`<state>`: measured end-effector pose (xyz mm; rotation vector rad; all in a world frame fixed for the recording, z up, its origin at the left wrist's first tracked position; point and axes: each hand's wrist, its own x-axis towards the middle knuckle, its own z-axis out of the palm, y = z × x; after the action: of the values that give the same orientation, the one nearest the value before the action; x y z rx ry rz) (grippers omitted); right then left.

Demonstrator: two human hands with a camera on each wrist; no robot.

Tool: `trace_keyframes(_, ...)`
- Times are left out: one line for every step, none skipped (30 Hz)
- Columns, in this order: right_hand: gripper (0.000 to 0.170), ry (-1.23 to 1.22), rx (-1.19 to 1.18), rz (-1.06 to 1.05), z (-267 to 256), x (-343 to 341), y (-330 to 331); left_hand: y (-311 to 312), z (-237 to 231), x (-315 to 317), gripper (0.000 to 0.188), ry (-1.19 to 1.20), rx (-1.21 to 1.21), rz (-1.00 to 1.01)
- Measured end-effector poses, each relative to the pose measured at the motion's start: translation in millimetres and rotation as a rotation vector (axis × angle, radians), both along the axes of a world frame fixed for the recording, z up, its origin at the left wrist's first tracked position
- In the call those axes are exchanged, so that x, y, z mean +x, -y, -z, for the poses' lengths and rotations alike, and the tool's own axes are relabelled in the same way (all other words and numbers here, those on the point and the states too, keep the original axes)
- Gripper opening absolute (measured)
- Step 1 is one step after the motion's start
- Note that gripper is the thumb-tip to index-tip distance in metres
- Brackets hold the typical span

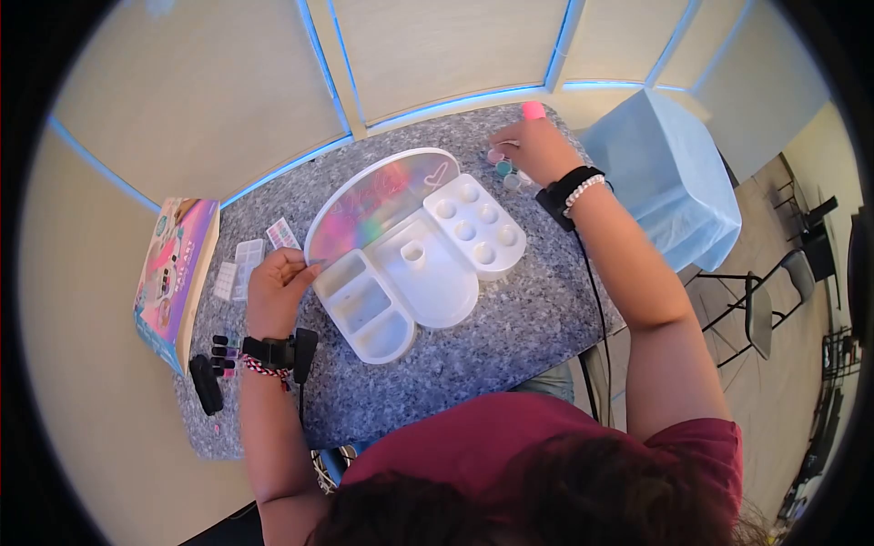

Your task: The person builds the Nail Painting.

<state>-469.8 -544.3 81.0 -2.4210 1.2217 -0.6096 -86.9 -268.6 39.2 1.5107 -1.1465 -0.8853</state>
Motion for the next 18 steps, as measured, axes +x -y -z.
trace_keyframes(0.022, 0.0, 0.001, -0.004, -3.3, -0.8, -2.0, -1.0, 1.2, -1.9, 0.01, -0.005, -0.007, -0.012)
trace_keyframes(0.022, -0.103, -0.014, 0.042, -9.4, -1.4, -5.5, -2.2, 2.7, -3.7, 0.01, -0.006, -0.007, -0.016)
trace_keyframes(0.023, -0.207, -0.03, 0.089, -13.1, -0.6, -7.8, -3.6, 4.5, -5.5, 0.009, -0.018, -0.008, -0.022)
trace_keyframes(0.023, -0.208, -0.031, 0.086, -12.2, 1.7, -8.1, -5.1, 5.3, -7.4, 0.009, -0.03, -0.01, -0.028)
trace_keyframes(0.024, -0.25, -0.033, 0.068, -9.7, 4.5, -7.6, -6.3, 5.2, -10.1, 0.009, -0.03, -0.012, -0.032)
trace_keyframes(0.026, -0.293, -0.037, 0.049, -7.2, 7.4, -6.5, -7.1, 5.0, -13.5, 0.009, -0.043, -0.016, -0.037)
trace_keyframes(0.026, -0.294, -0.039, 0.044, -4.3, 10.2, -4.1, -8.6, 5.3, -15.7, 0.009, -0.056, -0.019, -0.042)
trace_keyframes(0.026, -0.337, -0.08, 0.044, 0.3, 13.5, 0.0, -10.1, 6.0, -16.0, 0.009, -0.058, -0.017, -0.047)
trace_keyframes(0.025, -0.378, -0.12, 0.043, 6.3, 17.1, 5.4, -10.5, 6.4, -15.6, 0.009, -0.032, -0.015, -0.049)
trace_keyframes(0.025, -0.377, -0.118, 0.037, 16.1, 19.1, 15.9, -10.6, 6.4, -15.1, 0.009, -0.004, -0.012, -0.052)
trace_keyframes(0.024, -0.384, -0.1, 0.029, 24.4, 19.9, 28.5, -10.6, 5.6, -16.6, 0.009, -0.005, -0.01, -0.058)
trace_keyframes(0.023, -0.392, -0.084, 0.021, 31.6, 19.0, 40.4, -9.9, 4.0, -18.7, 0.01, -0.021, -0.016, -0.053)
trace_keyframes(0.022, -0.387, -0.072, 0.009, 28.7, 21.6, 40.8, -9.8, 3.0, -20.1, 0.01, -0.035, -0.023, -0.049)
trace_keyframes(0.022, -0.386, -0.071, 0.003, 27.6, 23.0, 39.0, -9.9, 3.5, -19.9, 0.01, -0.034, -0.021, -0.055)
trace_keyframes(0.021, -0.324, -0.109, -0.007, 26.4, 22.8, 36.7, -9.7, 5.0, -18.9, 0.01, -0.057, -0.013, -0.049)
trace_keyframes(0.02, -0.261, -0.147, -0.017, 18.5, 24.4, 29.3, -9.5, 6.2, -17.7, 0.01, -0.08, -0.006, -0.043)
trace_keyframes(0.02, -0.231, -0.196, -0.044, 2.2, 27.6, 14.6, -9.3, 6.9, -17.3, 0.01, -0.08, -0.007, -0.049)
trace_keyframes(0.02, -0.233, -0.196, -0.05, -7.5, 30.0, 2.8, -9.2, 8.0, -17.6, 0.009, -0.094, -0.013, -0.05)
